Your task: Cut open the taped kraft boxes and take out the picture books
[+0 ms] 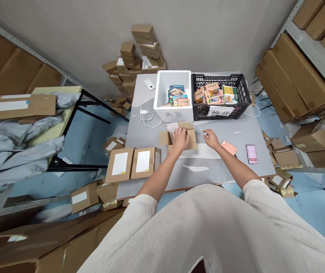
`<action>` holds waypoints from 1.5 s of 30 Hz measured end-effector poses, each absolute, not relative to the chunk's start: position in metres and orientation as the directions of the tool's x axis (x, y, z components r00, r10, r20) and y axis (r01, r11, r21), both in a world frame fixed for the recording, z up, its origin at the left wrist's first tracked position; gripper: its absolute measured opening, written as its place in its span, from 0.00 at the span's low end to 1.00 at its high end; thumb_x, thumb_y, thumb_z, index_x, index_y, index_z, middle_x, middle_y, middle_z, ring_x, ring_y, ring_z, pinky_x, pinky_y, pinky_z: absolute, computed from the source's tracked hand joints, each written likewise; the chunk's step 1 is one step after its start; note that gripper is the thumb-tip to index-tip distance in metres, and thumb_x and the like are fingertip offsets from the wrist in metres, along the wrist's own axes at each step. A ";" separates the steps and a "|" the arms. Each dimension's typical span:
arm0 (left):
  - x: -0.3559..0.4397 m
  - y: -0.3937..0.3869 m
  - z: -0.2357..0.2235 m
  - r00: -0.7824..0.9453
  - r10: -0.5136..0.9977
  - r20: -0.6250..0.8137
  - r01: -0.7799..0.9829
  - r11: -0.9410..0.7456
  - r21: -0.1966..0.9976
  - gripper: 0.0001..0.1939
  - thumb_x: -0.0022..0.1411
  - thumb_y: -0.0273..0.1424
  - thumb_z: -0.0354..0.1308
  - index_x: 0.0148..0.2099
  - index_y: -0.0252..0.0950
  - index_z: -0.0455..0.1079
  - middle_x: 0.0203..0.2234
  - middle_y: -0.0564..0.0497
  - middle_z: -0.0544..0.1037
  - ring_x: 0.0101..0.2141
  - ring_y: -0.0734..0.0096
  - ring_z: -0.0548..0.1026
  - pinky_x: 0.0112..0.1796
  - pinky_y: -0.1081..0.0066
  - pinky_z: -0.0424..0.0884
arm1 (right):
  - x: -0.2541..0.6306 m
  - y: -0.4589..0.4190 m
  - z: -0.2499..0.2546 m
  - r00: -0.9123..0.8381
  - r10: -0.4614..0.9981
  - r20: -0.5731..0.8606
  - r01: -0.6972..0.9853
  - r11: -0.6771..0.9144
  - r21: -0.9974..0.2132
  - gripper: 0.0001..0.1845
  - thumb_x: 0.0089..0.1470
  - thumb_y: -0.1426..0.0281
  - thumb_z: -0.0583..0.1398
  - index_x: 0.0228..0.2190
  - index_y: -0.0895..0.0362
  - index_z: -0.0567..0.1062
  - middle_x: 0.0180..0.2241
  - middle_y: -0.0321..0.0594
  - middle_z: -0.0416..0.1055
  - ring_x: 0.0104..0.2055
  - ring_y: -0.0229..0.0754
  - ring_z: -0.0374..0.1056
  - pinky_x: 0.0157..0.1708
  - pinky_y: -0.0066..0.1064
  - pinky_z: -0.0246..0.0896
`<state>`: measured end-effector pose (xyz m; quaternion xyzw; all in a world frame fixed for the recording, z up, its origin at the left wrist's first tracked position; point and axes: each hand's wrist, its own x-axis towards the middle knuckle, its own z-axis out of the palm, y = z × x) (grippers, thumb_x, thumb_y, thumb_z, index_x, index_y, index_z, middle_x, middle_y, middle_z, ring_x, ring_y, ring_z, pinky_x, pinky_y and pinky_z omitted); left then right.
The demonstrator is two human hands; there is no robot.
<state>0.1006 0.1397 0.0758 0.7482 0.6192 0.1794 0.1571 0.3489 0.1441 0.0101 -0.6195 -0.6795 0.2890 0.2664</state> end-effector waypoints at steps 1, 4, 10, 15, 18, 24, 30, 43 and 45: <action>0.116 0.136 0.079 0.208 0.975 0.080 0.857 -0.221 0.467 0.20 0.72 0.27 0.53 0.63 0.41 0.72 0.59 0.37 0.75 0.62 0.40 0.69 0.62 0.45 0.61 | 0.365 0.140 0.006 -0.062 0.998 -0.016 0.702 0.033 -0.711 0.25 0.63 0.67 0.56 0.58 0.56 0.79 0.59 0.53 0.72 0.48 0.50 0.75 0.60 0.47 0.72; 0.167 0.124 0.075 0.320 0.943 0.092 0.808 -0.322 0.493 0.21 0.73 0.26 0.51 0.64 0.41 0.72 0.59 0.38 0.76 0.61 0.43 0.70 0.61 0.47 0.63 | 0.417 0.121 -0.006 0.029 0.993 -0.113 0.754 -0.096 -0.650 0.25 0.61 0.68 0.57 0.57 0.56 0.80 0.58 0.52 0.74 0.49 0.51 0.75 0.61 0.48 0.71; 0.260 0.092 0.027 0.482 0.867 -0.130 0.745 -0.327 0.582 0.23 0.71 0.23 0.53 0.65 0.40 0.73 0.60 0.40 0.78 0.60 0.49 0.75 0.60 0.53 0.70 | 0.500 0.074 -0.026 0.194 0.894 -0.403 0.854 -0.357 -0.380 0.27 0.57 0.70 0.60 0.57 0.55 0.80 0.60 0.54 0.76 0.61 0.60 0.71 0.61 0.49 0.68; 0.310 0.061 -0.021 0.462 0.772 -0.436 0.746 -0.072 0.663 0.28 0.72 0.25 0.54 0.72 0.35 0.68 0.66 0.37 0.76 0.63 0.51 0.76 0.62 0.58 0.70 | 0.523 0.059 -0.036 0.191 0.818 -0.543 0.893 -0.374 -0.249 0.27 0.59 0.68 0.61 0.60 0.54 0.77 0.60 0.51 0.77 0.63 0.61 0.69 0.61 0.50 0.64; 0.327 0.049 -0.043 0.430 0.749 -0.504 0.722 0.050 0.690 0.29 0.71 0.27 0.56 0.73 0.33 0.67 0.68 0.35 0.74 0.65 0.48 0.75 0.65 0.57 0.69 | 0.526 0.060 -0.042 0.207 0.821 -0.532 0.892 -0.381 -0.242 0.31 0.60 0.69 0.61 0.64 0.55 0.74 0.63 0.52 0.75 0.64 0.60 0.68 0.63 0.50 0.61; 0.337 0.046 -0.065 0.262 0.784 -0.563 0.590 0.331 0.736 0.24 0.71 0.44 0.63 0.62 0.36 0.75 0.52 0.35 0.85 0.51 0.43 0.84 0.54 0.54 0.76 | 0.525 0.068 -0.050 0.173 0.867 -0.468 0.779 -0.411 -0.473 0.21 0.57 0.75 0.59 0.49 0.55 0.84 0.51 0.47 0.83 0.55 0.52 0.75 0.56 0.39 0.67; 0.328 0.059 -0.059 0.048 0.805 -0.592 0.379 0.533 0.756 0.20 0.74 0.51 0.58 0.47 0.39 0.77 0.43 0.40 0.87 0.46 0.53 0.85 0.50 0.61 0.75 | 0.487 0.049 -0.040 0.019 0.944 -0.328 0.542 -0.286 -0.791 0.11 0.54 0.70 0.65 0.39 0.53 0.86 0.41 0.40 0.84 0.41 0.46 0.78 0.47 0.35 0.72; 0.279 0.063 -0.046 0.022 0.852 -0.522 0.216 0.506 0.835 0.10 0.69 0.40 0.62 0.39 0.39 0.74 0.33 0.48 0.84 0.36 0.62 0.80 0.42 0.66 0.75 | 0.469 0.034 -0.038 0.252 0.872 -0.420 0.243 -0.477 -0.845 0.30 0.55 0.63 0.71 0.58 0.56 0.79 0.52 0.49 0.81 0.48 0.51 0.80 0.53 0.44 0.77; 0.273 0.064 -0.041 0.032 0.856 -0.516 0.198 0.501 0.843 0.09 0.70 0.38 0.61 0.38 0.39 0.73 0.33 0.49 0.83 0.35 0.63 0.80 0.42 0.66 0.75 | 0.465 0.039 -0.033 0.202 0.839 -0.505 0.130 -0.534 -0.835 0.27 0.54 0.62 0.72 0.54 0.57 0.80 0.43 0.45 0.84 0.41 0.48 0.80 0.46 0.41 0.79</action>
